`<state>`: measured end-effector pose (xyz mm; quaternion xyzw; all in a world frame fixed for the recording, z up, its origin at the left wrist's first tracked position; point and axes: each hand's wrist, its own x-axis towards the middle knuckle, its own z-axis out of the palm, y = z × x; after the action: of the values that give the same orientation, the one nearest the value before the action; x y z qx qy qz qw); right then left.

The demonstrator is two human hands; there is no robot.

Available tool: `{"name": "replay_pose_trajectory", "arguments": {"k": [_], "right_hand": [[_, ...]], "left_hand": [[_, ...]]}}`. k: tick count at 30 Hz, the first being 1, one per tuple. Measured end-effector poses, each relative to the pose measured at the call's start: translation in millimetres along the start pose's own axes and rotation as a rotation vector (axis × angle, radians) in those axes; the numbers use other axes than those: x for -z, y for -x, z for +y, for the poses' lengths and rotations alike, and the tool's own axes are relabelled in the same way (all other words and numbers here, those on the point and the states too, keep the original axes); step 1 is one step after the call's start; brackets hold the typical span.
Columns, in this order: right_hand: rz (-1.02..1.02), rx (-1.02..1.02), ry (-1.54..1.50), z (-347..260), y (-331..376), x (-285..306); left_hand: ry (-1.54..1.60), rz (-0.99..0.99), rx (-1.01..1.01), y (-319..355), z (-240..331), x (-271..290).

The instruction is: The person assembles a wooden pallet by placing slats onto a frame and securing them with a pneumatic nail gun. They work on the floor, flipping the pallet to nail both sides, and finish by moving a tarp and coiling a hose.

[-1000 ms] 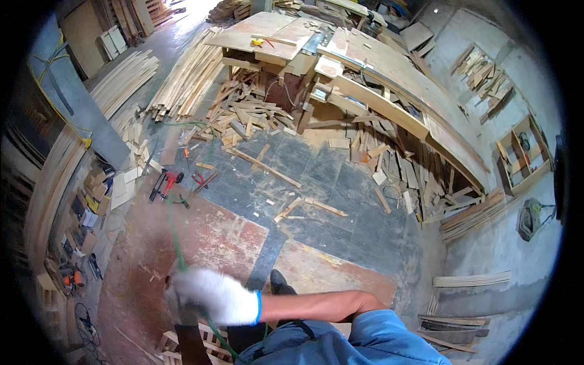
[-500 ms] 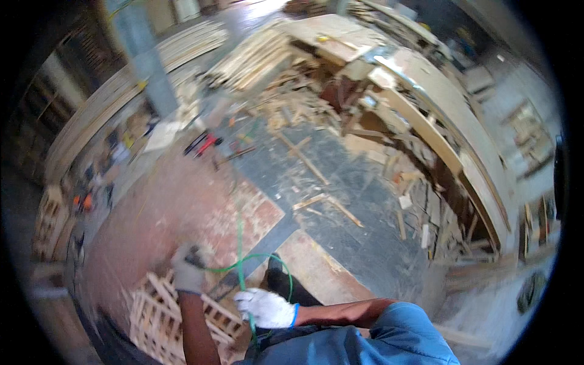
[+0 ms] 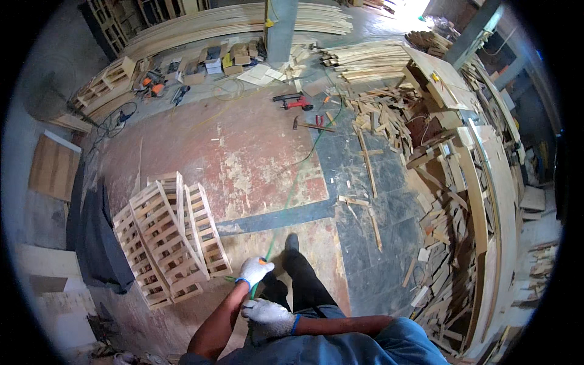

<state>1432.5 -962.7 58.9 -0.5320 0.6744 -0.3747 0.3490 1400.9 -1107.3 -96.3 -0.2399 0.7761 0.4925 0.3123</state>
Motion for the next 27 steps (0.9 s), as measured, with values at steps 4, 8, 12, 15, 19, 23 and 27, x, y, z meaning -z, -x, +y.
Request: {"name": "replay_pose_trajectory", "arguments": {"k": [4,8,12,15,19,23,27], "right_hand": [[-0.066,0.01,-0.277,20.9,16.5,-44.8],[0.056,0.051,-0.046,52.6,31.4,-47.1],[0.256,-0.546,-0.438,84.5,32.1,37.6],[0.399,-0.879,-1.139,138.9,25.1,60.9],[0.456,-0.785,-1.442,180.7,10.2,94.9],[0.527,-0.706,-1.51,176.7,-35.3,137.7],[0.639,-0.672,-1.337,216.4,-65.5,140.6]], "left_hand": [[0.842,-0.257,0.345,41.8,-22.8,-14.7],[0.715,0.006,0.161,65.2,-25.0,-9.8],[0.788,0.205,0.107,135.5,29.1,27.4],[0.621,0.291,0.016,185.8,62.3,41.1],[0.589,0.245,0.082,233.0,75.9,19.9],[0.619,0.187,0.205,260.5,83.3,2.7],[0.85,0.272,0.109,281.4,35.4,-45.7]]}}
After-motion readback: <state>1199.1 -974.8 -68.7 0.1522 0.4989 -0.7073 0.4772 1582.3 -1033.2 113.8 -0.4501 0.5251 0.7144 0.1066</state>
